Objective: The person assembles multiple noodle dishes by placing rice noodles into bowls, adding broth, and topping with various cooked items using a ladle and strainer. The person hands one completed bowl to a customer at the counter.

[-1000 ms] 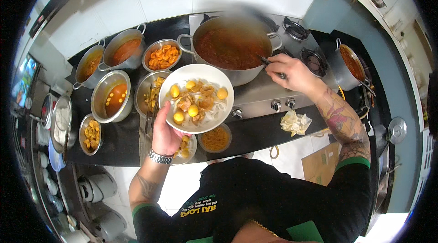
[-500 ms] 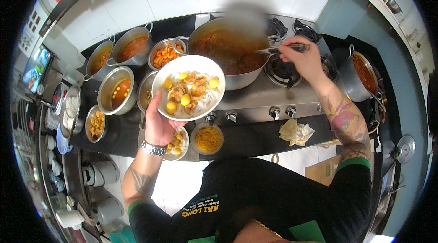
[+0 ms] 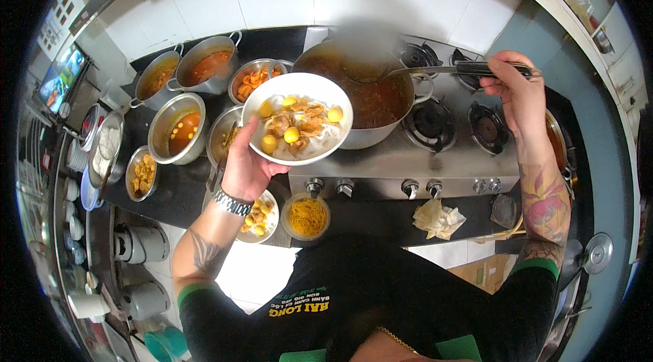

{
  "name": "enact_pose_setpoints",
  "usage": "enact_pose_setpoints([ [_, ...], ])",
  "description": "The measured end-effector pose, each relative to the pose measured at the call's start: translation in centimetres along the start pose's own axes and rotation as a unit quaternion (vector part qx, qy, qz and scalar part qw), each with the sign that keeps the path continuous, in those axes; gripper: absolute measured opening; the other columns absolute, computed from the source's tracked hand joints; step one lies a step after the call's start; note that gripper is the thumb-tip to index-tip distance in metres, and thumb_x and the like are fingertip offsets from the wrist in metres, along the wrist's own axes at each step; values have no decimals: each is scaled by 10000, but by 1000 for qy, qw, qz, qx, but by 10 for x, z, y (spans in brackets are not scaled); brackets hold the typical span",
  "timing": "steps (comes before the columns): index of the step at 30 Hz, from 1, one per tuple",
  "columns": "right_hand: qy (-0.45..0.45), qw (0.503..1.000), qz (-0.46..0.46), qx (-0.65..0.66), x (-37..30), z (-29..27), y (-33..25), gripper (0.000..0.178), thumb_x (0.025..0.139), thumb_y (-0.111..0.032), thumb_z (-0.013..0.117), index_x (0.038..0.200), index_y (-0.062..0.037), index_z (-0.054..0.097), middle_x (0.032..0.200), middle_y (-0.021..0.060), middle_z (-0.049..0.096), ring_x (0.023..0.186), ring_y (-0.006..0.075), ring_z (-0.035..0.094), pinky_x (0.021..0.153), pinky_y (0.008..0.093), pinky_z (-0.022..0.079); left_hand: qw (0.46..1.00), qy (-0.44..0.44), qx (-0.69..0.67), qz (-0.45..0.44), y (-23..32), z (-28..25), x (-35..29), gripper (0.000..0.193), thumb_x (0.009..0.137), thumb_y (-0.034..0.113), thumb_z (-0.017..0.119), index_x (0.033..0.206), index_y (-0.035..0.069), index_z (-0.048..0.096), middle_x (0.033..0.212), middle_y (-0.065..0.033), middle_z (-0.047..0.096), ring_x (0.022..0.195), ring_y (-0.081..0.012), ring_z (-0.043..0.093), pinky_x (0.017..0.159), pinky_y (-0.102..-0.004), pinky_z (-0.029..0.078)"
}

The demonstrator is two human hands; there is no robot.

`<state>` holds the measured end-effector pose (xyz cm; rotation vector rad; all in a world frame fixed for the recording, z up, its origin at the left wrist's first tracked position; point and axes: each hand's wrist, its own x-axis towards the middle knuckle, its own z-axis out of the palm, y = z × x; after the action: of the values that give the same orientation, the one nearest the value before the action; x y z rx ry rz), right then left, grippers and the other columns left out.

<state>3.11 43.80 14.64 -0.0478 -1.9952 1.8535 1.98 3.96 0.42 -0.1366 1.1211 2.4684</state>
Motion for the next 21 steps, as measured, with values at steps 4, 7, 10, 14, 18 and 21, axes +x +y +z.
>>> enact_pose_setpoints([
  [4,-17,999,-30,13,0,0,-25,114,853,-42,655,956,-3,628,827,85,653,627,187,669,531,260,536,1000,-21,7,11,3,9,7,625,945,441,506,1360,-3,364,1190,-187,595,862,-257,701,585,-315,633],
  [7,-15,999,-37,20,-8,3,-37,122,854,-31,634,968,5,616,811,93,646,609,186,666,508,259,533,1000,-21,17,14,5,16,14,599,953,440,493,1354,10,376,1193,-172,598,890,-244,696,591,-315,631],
  [10,-38,999,-24,25,-16,9,-39,126,855,-21,619,976,12,609,822,103,644,600,194,663,509,261,534,1000,-18,2,12,2,22,18,599,952,460,491,1358,29,397,1194,-171,603,905,-268,694,606,-343,635],
  [14,-52,998,-45,12,-34,19,-22,153,859,-14,609,1008,17,595,890,153,662,641,203,667,503,261,533,999,-41,-24,14,-2,27,18,590,958,469,479,1363,47,398,1210,-163,599,920,-265,692,608,-344,637],
  [18,-128,979,-158,-23,-47,19,-6,177,825,87,595,991,28,577,1031,229,622,733,261,677,584,290,592,998,-54,-33,9,-4,27,13,571,967,465,460,1374,70,394,1219,-154,598,909,-255,694,599,-345,634],
  [21,-150,943,-255,-149,-54,10,-8,176,767,103,618,911,20,562,1039,281,592,841,321,665,640,331,611,998,-49,-24,14,-6,25,10,577,970,459,455,1376,56,378,1216,-164,596,897,-249,696,588,-333,630],
])
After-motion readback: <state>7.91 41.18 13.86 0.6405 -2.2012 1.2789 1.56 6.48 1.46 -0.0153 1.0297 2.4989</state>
